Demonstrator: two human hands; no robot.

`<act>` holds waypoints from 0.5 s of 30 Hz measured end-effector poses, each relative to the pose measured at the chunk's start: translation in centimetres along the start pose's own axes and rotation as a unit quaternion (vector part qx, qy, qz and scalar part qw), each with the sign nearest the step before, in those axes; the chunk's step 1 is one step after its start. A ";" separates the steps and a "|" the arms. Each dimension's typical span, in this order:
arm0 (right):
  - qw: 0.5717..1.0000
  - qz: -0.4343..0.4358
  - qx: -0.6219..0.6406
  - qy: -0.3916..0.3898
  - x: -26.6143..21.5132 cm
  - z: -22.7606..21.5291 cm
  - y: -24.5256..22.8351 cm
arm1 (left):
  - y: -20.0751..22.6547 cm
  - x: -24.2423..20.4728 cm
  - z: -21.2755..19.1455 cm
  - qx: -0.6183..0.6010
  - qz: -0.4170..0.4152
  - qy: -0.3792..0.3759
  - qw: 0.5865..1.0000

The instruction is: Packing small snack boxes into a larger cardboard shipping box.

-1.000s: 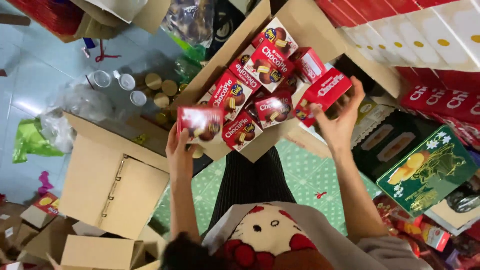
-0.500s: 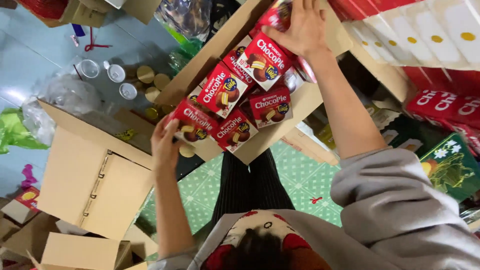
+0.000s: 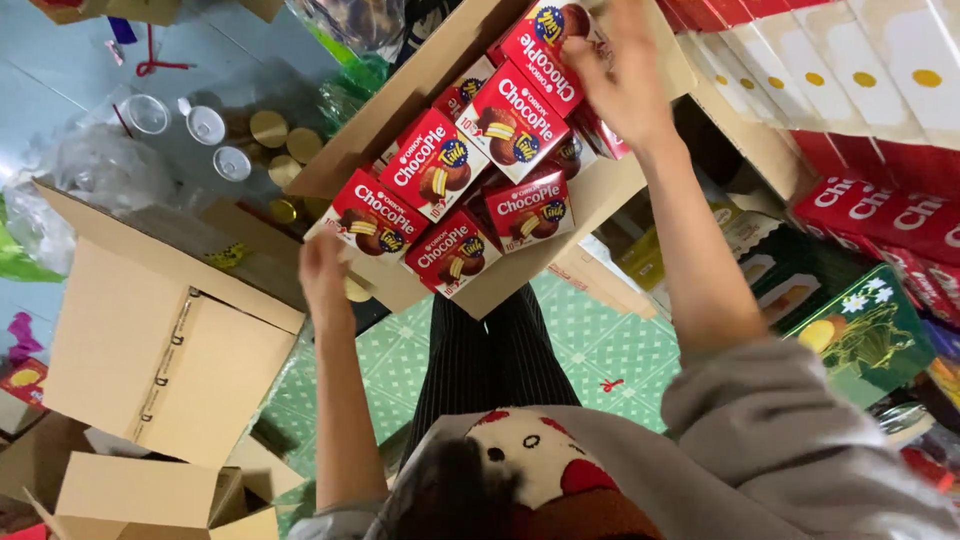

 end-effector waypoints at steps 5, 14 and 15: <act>0.983 0.029 -0.137 0.120 -7.4 -5.8 -0.6 | -9.8 0.9 -4.2 0.019 0.000 0.070 0.997; 0.946 -0.001 -0.317 0.068 -4.9 -2.1 11.8 | -14.1 2.6 -4.2 0.000 -0.181 0.019 0.983; 0.953 0.012 -0.297 0.063 -4.8 -2.2 11.9 | -13.5 3.0 -4.1 -0.026 -0.239 0.014 0.971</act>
Point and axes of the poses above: each hand's wrist, its own x-axis towards the middle knuckle, its own z-axis out of the palm, y = z × x, the point moved 1 cm from there along x, towards the middle knuckle, and after that the axes turned 4 degrees about -z, right-handed, at the moved point
